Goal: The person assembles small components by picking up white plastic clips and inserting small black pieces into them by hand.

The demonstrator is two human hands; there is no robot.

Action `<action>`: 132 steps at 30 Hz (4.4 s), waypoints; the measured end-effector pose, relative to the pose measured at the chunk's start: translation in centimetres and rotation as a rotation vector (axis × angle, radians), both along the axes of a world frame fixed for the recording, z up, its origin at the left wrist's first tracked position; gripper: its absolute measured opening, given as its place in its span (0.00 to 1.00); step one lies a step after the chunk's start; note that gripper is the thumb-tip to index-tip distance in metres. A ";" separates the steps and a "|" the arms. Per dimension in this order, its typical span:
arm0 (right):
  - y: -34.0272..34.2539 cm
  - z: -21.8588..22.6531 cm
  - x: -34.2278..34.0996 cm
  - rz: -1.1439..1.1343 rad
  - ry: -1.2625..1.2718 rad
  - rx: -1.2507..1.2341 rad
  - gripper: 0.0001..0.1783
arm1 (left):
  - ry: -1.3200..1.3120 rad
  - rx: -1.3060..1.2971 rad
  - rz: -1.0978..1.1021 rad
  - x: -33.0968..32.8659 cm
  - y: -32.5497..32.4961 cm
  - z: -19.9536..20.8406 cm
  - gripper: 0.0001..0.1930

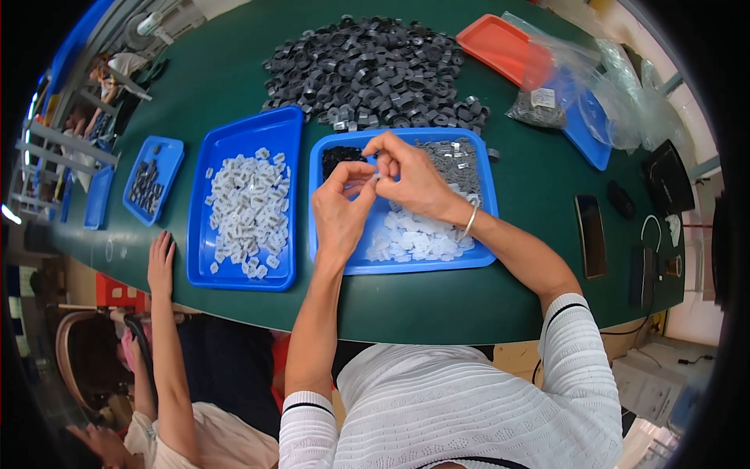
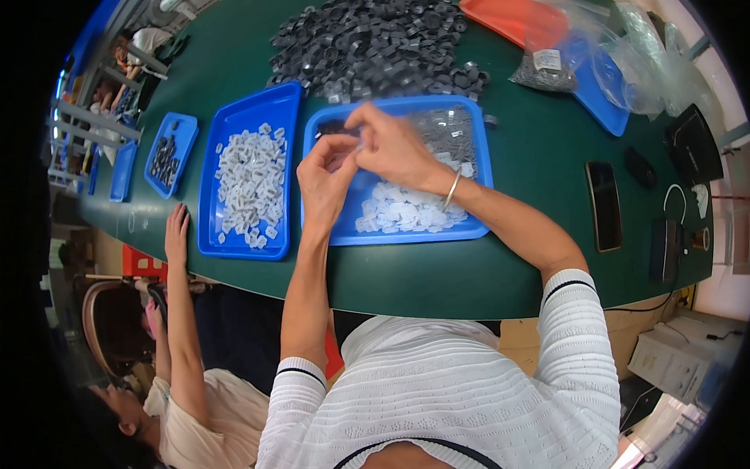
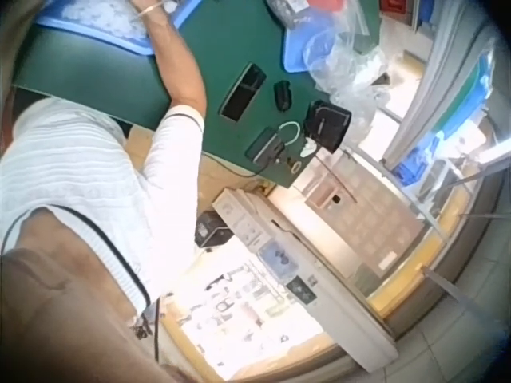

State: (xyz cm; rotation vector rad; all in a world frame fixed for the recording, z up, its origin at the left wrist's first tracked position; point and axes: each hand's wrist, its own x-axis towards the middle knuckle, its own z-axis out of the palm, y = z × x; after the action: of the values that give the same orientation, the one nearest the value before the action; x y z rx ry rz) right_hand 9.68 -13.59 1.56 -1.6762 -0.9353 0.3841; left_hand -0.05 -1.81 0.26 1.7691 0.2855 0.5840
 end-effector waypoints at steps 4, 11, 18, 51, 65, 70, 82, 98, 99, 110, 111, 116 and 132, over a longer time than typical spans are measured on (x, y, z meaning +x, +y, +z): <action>-0.3 -0.8 0.2 0.000 -0.043 0.019 0.19 | 0.020 0.143 0.011 0.0 -0.3 0.3 0.08; -3.3 2.8 6.9 -0.050 -0.416 -0.076 0.08 | 0.041 -0.065 0.061 0.0 1.4 -0.5 0.07; -3.3 0.3 6.7 0.015 -0.747 -0.390 0.05 | 0.015 -0.265 -0.013 0.3 1.5 -0.6 0.06; 0.5 0.3 3.5 0.188 0.308 0.081 0.07 | 0.138 -0.616 -0.186 -0.2 2.0 0.9 0.09; -0.2 1.1 1.9 0.189 0.003 0.089 0.06 | 0.202 -0.944 -0.308 -0.4 2.8 0.2 0.08; 0.0 0.9 2.4 0.180 0.035 0.087 0.09 | 0.179 -0.769 -0.199 -0.2 2.3 0.0 0.09; -0.7 1.3 3.2 0.119 0.137 -0.040 0.09 | 0.108 -0.606 -0.117 -0.2 1.8 0.3 0.11; -0.2 -0.1 2.5 0.108 0.111 -0.060 0.09 | 0.019 -0.510 -0.013 -0.1 1.0 0.1 0.12; -0.1 -0.1 2.4 0.094 0.121 -0.066 0.08 | 0.005 -0.474 0.002 -0.2 0.9 0.0 0.12; -0.1 -0.9 3.3 0.249 0.321 -0.087 0.10 | 0.008 -0.358 -0.012 -0.2 0.9 -0.2 0.09; -0.1 -1.0 3.3 0.251 0.319 -0.086 0.10 | 0.006 -0.357 -0.010 -0.2 1.0 -0.2 0.09; 0.1 -1.1 3.1 0.254 0.194 -0.038 0.09 | 0.046 -0.388 -0.062 -0.2 1.7 -0.6 0.10; -0.9 -1.5 5.6 0.077 -0.536 -0.230 0.07 | 0.035 0.779 0.511 -7.6 16.0 1.2 0.10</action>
State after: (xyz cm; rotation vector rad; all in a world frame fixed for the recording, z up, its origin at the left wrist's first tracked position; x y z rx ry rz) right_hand 15.27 -14.46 0.09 -2.0049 -1.3912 0.0892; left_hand -7.62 14.16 1.51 2.4724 0.6007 1.1385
